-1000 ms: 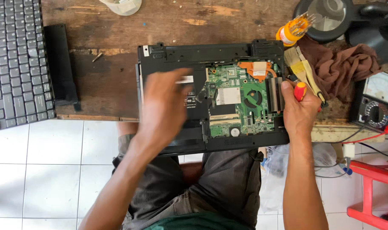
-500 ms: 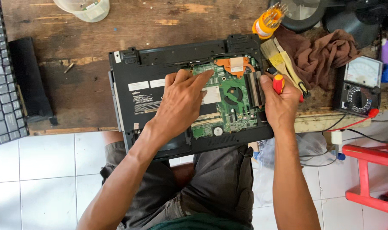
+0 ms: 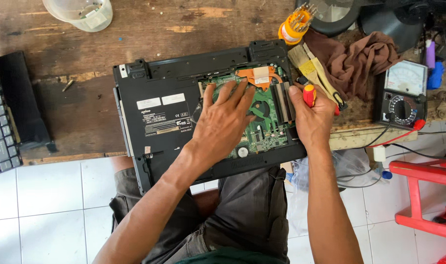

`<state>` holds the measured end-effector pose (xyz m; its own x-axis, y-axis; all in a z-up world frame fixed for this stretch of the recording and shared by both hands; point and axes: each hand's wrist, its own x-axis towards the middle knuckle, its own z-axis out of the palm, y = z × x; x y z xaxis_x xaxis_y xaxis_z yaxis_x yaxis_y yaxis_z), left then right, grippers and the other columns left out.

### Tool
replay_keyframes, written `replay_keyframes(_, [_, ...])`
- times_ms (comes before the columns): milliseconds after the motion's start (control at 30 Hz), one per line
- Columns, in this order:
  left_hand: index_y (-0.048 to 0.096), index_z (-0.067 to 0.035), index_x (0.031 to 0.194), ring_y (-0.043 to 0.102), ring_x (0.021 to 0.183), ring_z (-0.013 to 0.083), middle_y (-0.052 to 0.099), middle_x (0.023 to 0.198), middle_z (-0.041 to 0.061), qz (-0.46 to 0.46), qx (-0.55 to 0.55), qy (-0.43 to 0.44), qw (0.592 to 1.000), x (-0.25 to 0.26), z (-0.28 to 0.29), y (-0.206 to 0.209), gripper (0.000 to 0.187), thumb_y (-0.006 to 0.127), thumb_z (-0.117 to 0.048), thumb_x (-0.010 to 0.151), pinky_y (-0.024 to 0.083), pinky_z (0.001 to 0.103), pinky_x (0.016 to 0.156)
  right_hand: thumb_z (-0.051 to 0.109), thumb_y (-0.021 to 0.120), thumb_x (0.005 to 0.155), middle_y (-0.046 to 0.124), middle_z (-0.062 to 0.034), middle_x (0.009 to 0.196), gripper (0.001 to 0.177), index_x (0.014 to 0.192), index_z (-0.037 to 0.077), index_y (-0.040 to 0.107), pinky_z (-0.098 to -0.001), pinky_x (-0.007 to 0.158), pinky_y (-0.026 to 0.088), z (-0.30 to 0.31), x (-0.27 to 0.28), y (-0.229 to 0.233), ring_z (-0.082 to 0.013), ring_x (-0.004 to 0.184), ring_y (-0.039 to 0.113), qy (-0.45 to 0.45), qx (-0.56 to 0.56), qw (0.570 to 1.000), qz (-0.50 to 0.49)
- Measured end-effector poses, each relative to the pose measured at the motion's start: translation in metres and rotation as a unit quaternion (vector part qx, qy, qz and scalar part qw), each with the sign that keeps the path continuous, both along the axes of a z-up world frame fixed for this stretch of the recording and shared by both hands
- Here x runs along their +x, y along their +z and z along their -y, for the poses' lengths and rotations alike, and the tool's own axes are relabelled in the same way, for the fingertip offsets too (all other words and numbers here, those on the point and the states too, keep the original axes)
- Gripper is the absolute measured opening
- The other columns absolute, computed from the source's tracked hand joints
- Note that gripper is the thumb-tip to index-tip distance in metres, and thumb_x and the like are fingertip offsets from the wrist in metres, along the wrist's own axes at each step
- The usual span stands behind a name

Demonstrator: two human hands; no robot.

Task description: The person removes screws from the bottom of a laptop, detaches a cover, and then reattaches the cover and screws it back in place. The person uses a screwdriver to remove and tighten screws and handles the laptop cover by hand.

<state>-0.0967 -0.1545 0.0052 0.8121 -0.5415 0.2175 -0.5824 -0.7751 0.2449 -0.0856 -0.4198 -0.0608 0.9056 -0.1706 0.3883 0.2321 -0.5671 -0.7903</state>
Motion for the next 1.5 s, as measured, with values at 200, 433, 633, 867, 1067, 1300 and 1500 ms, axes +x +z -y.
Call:
replay_keyframes(200, [0.062,-0.004,0.155,0.045,0.15,0.0368,0.061,0.16,0.022,0.013,0.032,0.008,0.999,-0.003,0.002,-0.006,0.048,0.06,-0.035,0.119,0.026,0.067,0.124,0.015,0.083,0.116,0.071,-0.0255,0.095,0.024,0.117,-0.008,0.083,-0.044,0.085,0.05,-0.003,-0.001,0.007,-0.0276,0.097,0.07,0.006,0.001,1.0,0.002])
replay_keyframes(433, [0.065,-0.005,0.153,0.044,0.151,0.0358,0.059,0.16,0.021,0.021,0.034,0.006,0.999,-0.003,0.001,-0.011,0.045,0.06,-0.035,0.119,0.026,0.07,0.123,0.017,0.082,0.117,0.07,-0.0245,0.094,0.024,0.118,-0.007,0.083,-0.0427,0.083,0.049,-0.005,-0.002,0.009,-0.026,0.096,0.069,0.007,0.006,1.0,0.003])
replay_keyframes(633, [0.071,-0.01,0.147,0.047,0.154,0.0362,0.061,0.159,0.018,-0.002,0.016,0.003,1.0,-0.014,-0.005,-0.002,0.038,0.06,-0.032,0.117,0.024,0.076,0.123,0.016,0.084,0.116,0.07,-0.0238,0.094,0.023,0.116,-0.007,0.083,-0.0438,0.085,0.05,-0.001,-0.001,0.002,-0.0307,0.099,0.071,0.007,-0.003,1.0,0.006])
replay_keyframes(867, [0.079,-0.013,0.131,0.061,0.143,0.0289,0.074,0.14,0.013,0.019,-0.047,0.003,0.999,-0.003,-0.021,-0.006,0.025,0.07,-0.024,0.11,0.027,0.078,0.124,0.016,0.083,0.117,0.073,-0.0236,0.097,0.022,0.116,-0.006,0.084,-0.0429,0.086,0.05,0.008,0.002,-0.014,-0.026,0.102,0.07,0.003,-0.003,1.0,0.0])
replay_keyframes(1067, [0.08,-0.011,0.128,0.066,0.121,0.0267,0.071,0.118,0.008,0.092,-0.071,0.077,0.99,0.059,-0.045,-0.035,0.032,0.081,-0.005,0.097,0.036,0.069,0.116,0.013,0.083,0.116,0.073,-0.0206,0.097,0.016,0.116,-0.003,0.085,-0.0393,0.088,0.051,0.01,0.003,-0.016,-0.0219,0.099,0.068,0.001,0.026,1.0,-0.01])
replay_keyframes(1300, [0.071,-0.02,0.131,0.05,0.123,0.0419,0.056,0.131,0.01,0.053,-0.137,0.069,0.987,0.085,-0.052,-0.08,0.021,0.08,-0.024,0.112,0.04,0.083,0.107,0.022,0.078,0.115,0.064,0.0005,0.094,0.02,0.107,0.004,0.081,-0.0335,0.086,0.048,-0.009,-0.003,0.015,-0.0129,0.092,0.058,-0.037,0.041,0.995,-0.085])
replay_keyframes(1500, [0.074,-0.02,0.122,0.051,0.112,0.0408,0.059,0.123,0.006,0.06,-0.145,0.087,0.984,0.089,-0.05,-0.082,0.019,0.085,-0.025,0.108,0.04,0.076,0.095,0.021,0.079,0.115,0.07,-0.0008,0.101,0.017,0.112,0.004,0.083,-0.0334,0.091,0.052,-0.009,-0.002,0.012,-0.0137,0.098,0.063,-0.034,0.064,0.994,-0.084])
